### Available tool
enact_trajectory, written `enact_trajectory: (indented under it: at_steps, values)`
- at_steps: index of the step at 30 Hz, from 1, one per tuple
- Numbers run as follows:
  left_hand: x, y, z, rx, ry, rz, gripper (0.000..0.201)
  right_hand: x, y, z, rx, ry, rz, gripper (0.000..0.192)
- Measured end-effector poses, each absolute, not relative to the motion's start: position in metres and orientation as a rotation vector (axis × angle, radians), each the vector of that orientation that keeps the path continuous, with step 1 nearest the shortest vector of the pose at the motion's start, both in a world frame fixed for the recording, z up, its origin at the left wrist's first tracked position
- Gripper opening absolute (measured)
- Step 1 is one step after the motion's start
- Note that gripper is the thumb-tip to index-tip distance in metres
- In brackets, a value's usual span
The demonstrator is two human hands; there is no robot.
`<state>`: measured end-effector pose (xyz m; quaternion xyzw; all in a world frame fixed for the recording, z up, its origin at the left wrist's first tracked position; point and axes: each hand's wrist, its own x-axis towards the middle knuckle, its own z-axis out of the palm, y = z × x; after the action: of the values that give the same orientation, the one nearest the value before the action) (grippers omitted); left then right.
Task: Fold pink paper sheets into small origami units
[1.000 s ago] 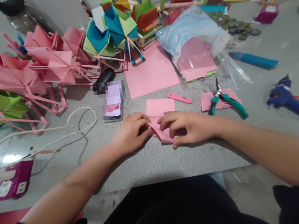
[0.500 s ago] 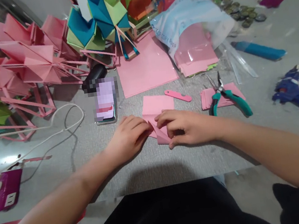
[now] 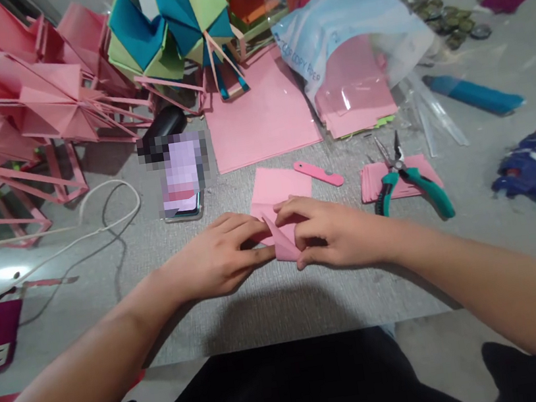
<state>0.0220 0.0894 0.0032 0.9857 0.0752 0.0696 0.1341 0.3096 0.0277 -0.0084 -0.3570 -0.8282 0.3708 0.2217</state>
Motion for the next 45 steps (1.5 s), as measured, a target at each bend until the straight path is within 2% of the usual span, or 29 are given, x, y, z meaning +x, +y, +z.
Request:
enact_trajectory:
  at_steps: [7,18,21,25,29,45]
  values:
    - [0.022,0.089,0.000,2.804,0.234,0.245,0.030,0.306,0.025,-0.010,-1.009,-2.297,0.977,0.032]
    - [0.021,0.082,0.000,2.778,0.332,0.327,0.026,0.299,0.017,-0.003,-1.332,-2.310,0.744,0.030]
    - [0.028,0.073,-0.003,2.658,0.491,0.373,0.020,0.297,0.017,-0.002,-1.349,-2.300,0.744,0.028]
    - [0.045,0.062,-0.008,2.425,0.849,0.427,0.022,0.297,0.018,-0.002,-1.356,-2.288,0.762,0.029]
    - [0.052,0.059,-0.009,2.413,0.984,0.412,0.023,0.297,0.020,-0.003,-1.369,-2.276,0.744,0.033]
    - [0.055,0.061,-0.003,2.427,1.005,0.322,0.023,0.286,0.026,-0.015,-1.436,-2.203,0.497,0.036]
